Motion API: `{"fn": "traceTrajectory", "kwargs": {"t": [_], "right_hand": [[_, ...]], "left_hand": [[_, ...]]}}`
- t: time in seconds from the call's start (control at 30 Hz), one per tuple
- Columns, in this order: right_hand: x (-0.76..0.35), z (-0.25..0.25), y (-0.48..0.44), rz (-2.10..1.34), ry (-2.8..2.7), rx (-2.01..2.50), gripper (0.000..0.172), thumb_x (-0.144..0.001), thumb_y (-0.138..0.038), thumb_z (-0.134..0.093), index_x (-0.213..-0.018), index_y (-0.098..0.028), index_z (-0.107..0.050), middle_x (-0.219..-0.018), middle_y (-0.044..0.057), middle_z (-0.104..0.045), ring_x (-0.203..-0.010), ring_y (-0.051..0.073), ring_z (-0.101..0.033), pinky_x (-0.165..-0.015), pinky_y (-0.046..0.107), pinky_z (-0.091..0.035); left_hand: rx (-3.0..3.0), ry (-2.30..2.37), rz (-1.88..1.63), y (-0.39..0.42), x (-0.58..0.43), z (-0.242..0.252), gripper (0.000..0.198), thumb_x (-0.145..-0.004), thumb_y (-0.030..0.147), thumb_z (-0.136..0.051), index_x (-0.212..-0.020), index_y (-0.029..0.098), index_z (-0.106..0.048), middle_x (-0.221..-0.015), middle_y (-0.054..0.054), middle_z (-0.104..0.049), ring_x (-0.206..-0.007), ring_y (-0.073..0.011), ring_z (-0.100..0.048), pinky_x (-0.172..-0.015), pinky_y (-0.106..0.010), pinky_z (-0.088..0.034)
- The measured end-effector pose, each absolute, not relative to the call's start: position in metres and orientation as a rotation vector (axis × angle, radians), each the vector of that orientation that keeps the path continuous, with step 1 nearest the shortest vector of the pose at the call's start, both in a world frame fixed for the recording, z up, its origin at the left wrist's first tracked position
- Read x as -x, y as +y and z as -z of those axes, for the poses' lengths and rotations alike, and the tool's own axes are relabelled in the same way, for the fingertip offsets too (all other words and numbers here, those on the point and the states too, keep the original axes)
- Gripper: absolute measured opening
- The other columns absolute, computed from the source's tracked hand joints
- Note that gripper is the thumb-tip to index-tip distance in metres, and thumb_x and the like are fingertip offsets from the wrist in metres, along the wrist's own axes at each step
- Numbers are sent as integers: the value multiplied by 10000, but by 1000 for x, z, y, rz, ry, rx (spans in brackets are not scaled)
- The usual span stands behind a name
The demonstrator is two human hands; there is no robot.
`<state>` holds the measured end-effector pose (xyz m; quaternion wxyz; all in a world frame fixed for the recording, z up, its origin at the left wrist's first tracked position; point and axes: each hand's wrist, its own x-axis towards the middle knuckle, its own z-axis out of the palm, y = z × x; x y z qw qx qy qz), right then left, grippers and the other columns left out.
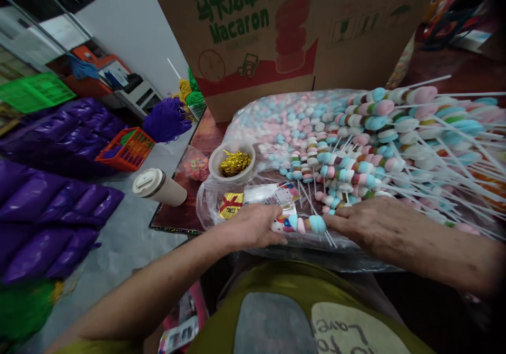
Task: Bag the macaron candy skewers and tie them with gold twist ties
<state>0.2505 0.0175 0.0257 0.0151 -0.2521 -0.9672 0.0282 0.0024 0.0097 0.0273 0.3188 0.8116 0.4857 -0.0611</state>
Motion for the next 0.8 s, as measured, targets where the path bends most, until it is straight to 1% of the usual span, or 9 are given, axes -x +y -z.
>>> {"fn": "traceTrajectory", "kwargs": {"t": [0.13,0.2,0.3,0.43,0.57,0.63,0.73,0.77,0.8], "right_hand": [[-249,-30,20,-179,-3015,798,256,-705,0,-433,-789,-211,-551,-526,-40,-536,-399,100,-411,-445,277,-122],[-244,-31,19,-142,-3007,769,269,-700,-10,-444,-828,-212,-566,-547,-37,-556,-399,96,-416,-445,277,-118],[-236,-29,17,-66,-3025,677,262,-693,-22,-467,-850,-208,-564,-577,-32,-578,-415,94,-448,-452,280,-110],[-226,-29,16,36,-3091,579,220,-690,-42,-495,-825,-203,-560,-551,-28,-578,-419,112,-490,-457,287,-90],[-212,-30,17,22,-3173,651,163,-706,-42,-515,-751,-186,-577,-531,-8,-591,-468,142,-541,-459,272,-134],[-206,-28,19,-17,-3208,693,172,-734,-39,-505,-773,-177,-599,-589,15,-625,-507,157,-560,-463,268,-166],[-206,-25,22,-182,-3182,662,155,-796,-86,-487,-819,-176,-611,-701,33,-643,-565,157,-566,-488,259,-237],[-208,-24,24,-255,-3143,651,147,-811,-103,-480,-818,-175,-609,-732,35,-636,-587,152,-561,-504,256,-263],[-212,-24,27,-324,-3092,651,148,-818,-108,-471,-810,-171,-605,-752,37,-625,-605,146,-554,-519,251,-285]], "left_hand": [[-2433,1463,275,2,-10,-34,335,-776,466,-549,-904,159,-586,-781,-74,-643,-769,-249,-609,-708,-339,-432],[-2414,1442,310,2,-13,-35,377,-749,498,-576,-933,169,-580,-790,-71,-648,-766,-249,-613,-674,-316,-432],[-2304,1362,292,3,-16,-37,490,-661,568,-636,-950,179,-569,-801,-56,-640,-752,-238,-611,-600,-272,-416],[-2180,1248,248,3,-21,-37,525,-603,581,-675,-914,172,-570,-763,-36,-617,-727,-224,-603,-572,-253,-399],[-2065,1201,129,0,-30,-25,535,-606,488,-710,-996,156,-559,-837,-63,-634,-808,-259,-601,-645,-303,-436],[-1928,1167,-31,1,-31,-16,628,-586,444,-739,-1097,150,-523,-960,-88,-634,-909,-265,-583,-726,-329,-449],[-1600,979,-248,9,-18,-7,862,-531,388,-793,-1264,173,-394,-1135,-92,-579,-1006,-225,-547,-809,-311,-440],[-1491,923,-238,12,-10,-5,874,-525,361,-801,-1271,179,-381,-1117,-80,-583,-977,-204,-556,-795,-298,-444],[-1403,881,-183,15,-3,-5,819,-529,339,-803,-1233,178,-415,-1048,-58,-603,-913,-180,-572,-760,-282,-450]]}}
